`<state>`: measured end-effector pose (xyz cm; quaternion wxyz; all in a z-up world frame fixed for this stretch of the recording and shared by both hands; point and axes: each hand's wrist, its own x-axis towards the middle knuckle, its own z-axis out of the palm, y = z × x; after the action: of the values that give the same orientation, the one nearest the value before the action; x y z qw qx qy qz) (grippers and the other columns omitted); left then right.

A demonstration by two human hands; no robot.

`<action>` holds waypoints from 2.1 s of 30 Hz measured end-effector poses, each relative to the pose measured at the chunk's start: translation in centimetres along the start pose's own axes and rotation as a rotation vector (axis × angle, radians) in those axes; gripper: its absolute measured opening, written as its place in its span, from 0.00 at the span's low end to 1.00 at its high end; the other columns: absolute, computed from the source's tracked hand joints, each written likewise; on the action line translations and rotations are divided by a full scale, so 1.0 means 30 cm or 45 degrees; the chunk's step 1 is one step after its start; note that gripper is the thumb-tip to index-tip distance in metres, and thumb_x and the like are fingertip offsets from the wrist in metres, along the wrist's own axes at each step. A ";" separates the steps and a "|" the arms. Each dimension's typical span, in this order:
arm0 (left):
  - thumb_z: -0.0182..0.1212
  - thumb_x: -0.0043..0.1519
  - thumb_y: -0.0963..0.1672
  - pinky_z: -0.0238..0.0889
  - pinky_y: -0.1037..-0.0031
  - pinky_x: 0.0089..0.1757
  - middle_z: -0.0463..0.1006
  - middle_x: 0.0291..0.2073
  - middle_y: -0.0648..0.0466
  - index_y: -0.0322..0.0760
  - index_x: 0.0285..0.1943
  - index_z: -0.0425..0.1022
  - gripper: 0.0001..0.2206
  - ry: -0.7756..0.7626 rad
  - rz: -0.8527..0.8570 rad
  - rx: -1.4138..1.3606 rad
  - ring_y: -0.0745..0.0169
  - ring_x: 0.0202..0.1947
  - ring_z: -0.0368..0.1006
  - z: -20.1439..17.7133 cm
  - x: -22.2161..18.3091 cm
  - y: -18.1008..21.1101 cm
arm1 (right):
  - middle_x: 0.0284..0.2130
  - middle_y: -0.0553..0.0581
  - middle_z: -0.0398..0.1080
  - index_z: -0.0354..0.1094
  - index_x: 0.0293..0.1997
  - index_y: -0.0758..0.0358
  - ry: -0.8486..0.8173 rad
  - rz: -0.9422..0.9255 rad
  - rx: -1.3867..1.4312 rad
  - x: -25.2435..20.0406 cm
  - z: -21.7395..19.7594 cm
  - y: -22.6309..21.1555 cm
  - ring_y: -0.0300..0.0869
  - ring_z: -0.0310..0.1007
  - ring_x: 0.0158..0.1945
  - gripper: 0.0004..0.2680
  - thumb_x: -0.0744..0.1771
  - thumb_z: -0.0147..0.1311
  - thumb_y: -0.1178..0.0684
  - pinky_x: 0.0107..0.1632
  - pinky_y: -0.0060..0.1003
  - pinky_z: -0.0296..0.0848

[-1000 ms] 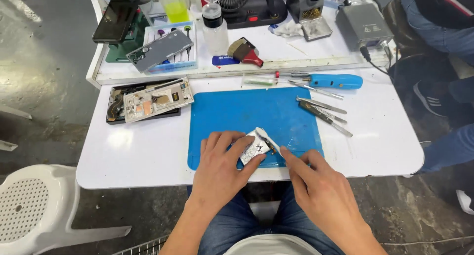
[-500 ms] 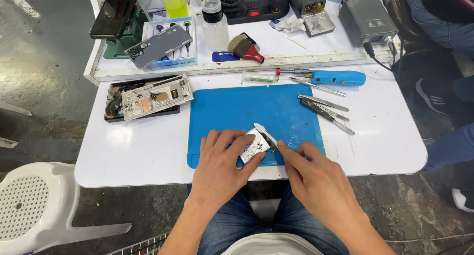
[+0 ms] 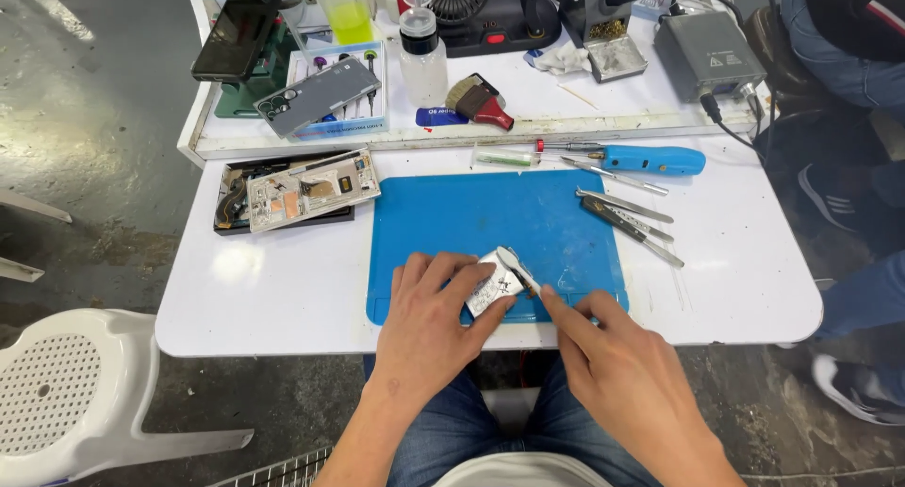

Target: Cleaning the electrical contacts of a mobile phone battery using a toothbrush, cleaning solution, and a small metal tool.

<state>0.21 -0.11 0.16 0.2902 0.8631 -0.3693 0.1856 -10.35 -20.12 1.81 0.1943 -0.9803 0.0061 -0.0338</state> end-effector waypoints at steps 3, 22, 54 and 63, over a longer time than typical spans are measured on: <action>0.61 0.65 0.53 0.61 0.58 0.43 0.76 0.47 0.52 0.41 0.53 0.79 0.17 -0.012 -0.017 -0.013 0.48 0.45 0.66 -0.001 -0.006 0.002 | 0.38 0.46 0.66 0.61 0.71 0.39 -0.062 0.059 -0.062 -0.112 0.016 0.060 0.48 0.66 0.18 0.20 0.68 0.49 0.49 0.16 0.49 0.64; 0.61 0.66 0.54 0.60 0.55 0.45 0.75 0.48 0.54 0.43 0.53 0.78 0.16 -0.011 -0.003 -0.010 0.49 0.45 0.65 0.008 -0.009 -0.013 | 0.38 0.45 0.69 0.55 0.75 0.35 -0.156 0.073 -0.081 -0.090 0.016 0.107 0.44 0.66 0.17 0.23 0.68 0.49 0.47 0.23 0.50 0.67; 0.67 0.54 0.63 0.63 0.60 0.40 0.79 0.48 0.71 0.66 0.51 0.84 0.20 -0.196 -0.308 0.103 0.60 0.46 0.69 0.156 -0.041 -0.127 | 0.33 0.43 0.63 0.62 0.71 0.22 0.052 0.146 -0.029 -0.070 0.080 0.149 0.43 0.54 0.15 0.19 0.70 0.51 0.44 0.22 0.46 0.59; 0.72 0.46 0.61 0.71 0.66 0.41 0.83 0.45 0.70 0.65 0.46 0.85 0.20 0.005 -0.240 0.271 0.64 0.39 0.77 0.196 -0.063 -0.160 | 0.38 0.57 0.57 0.56 0.76 0.45 -0.245 -0.027 0.104 -0.021 0.005 0.087 0.49 0.57 0.19 0.20 0.72 0.53 0.48 0.21 0.49 0.60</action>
<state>3.16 -0.17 -7.07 0.2139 0.9195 -0.2642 0.1972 -10.97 -22.46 0.62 0.2333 -0.9703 -0.0245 0.0583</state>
